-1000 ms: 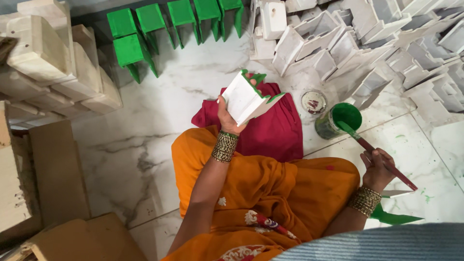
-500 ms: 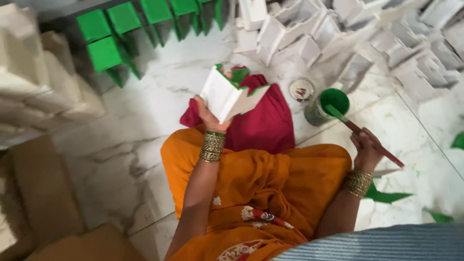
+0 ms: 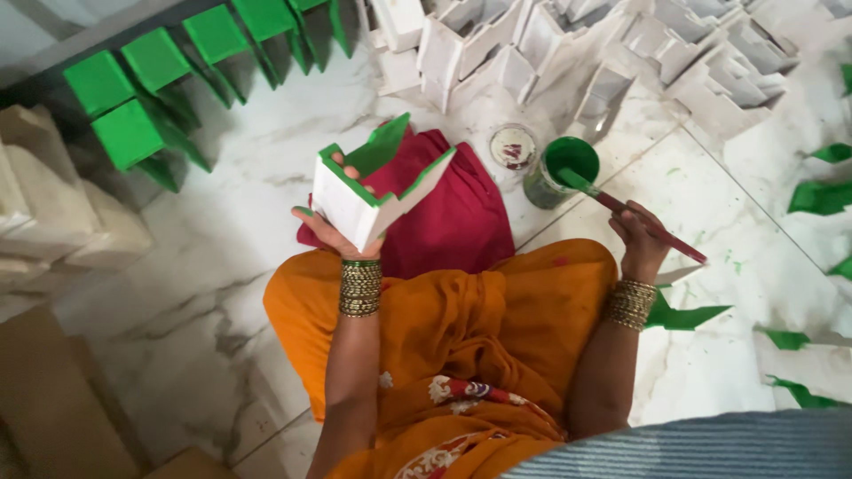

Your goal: The person sits on the floor and paints small white cutout pieces green using a brush and a can of green paint, dipping the brush and coating each surface, then setting finished pieces with a group of already painted green pieces. They briefly rearrange a red cloth on their lap between pieces.

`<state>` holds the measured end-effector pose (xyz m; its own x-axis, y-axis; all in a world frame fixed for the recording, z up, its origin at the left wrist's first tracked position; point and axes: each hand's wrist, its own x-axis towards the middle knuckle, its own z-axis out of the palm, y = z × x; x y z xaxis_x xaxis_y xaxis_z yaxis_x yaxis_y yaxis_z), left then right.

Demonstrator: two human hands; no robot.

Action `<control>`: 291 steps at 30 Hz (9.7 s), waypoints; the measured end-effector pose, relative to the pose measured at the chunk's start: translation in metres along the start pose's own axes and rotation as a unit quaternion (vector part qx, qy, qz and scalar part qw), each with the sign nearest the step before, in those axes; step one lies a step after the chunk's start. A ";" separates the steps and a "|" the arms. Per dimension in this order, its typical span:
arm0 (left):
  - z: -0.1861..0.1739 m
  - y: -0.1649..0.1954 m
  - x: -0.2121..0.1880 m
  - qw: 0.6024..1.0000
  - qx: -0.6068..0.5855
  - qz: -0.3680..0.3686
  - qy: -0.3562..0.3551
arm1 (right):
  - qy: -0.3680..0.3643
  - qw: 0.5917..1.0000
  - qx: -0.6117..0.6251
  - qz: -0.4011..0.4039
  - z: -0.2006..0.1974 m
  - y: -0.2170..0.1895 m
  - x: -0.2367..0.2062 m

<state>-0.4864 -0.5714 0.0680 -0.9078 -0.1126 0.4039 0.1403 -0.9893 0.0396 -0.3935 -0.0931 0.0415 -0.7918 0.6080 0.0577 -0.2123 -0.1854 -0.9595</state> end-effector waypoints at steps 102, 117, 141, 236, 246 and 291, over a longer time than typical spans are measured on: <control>-0.078 -0.104 -0.030 0.062 0.925 -0.031 -0.372 | -0.193 0.970 0.135 -0.052 0.090 -0.093 -0.076; -0.078 -0.107 -0.031 0.048 0.922 -0.032 -0.384 | -0.194 0.978 0.059 -0.055 0.087 -0.100 -0.077; -0.084 -0.111 -0.033 0.062 0.921 -0.038 -0.382 | -0.195 0.978 0.042 -0.066 0.093 -0.120 -0.075; -0.077 -0.108 -0.031 0.101 0.922 -0.032 -0.373 | -0.198 0.976 0.079 -0.036 0.119 -0.118 -0.069; -0.078 -0.108 -0.031 0.130 0.919 -0.001 -0.373 | -0.180 0.979 0.082 -0.036 0.121 -0.115 -0.069; 0.010 -0.016 0.012 0.990 -0.020 -0.116 0.073 | -0.323 0.918 0.189 -0.131 0.182 -0.024 -0.103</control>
<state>-0.4954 -0.5561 0.0813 -0.9615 0.1084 0.2526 -0.0915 -0.9928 0.0779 -0.4113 -0.2914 0.1092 -0.8338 0.1086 0.5412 -0.5308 -0.4271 -0.7320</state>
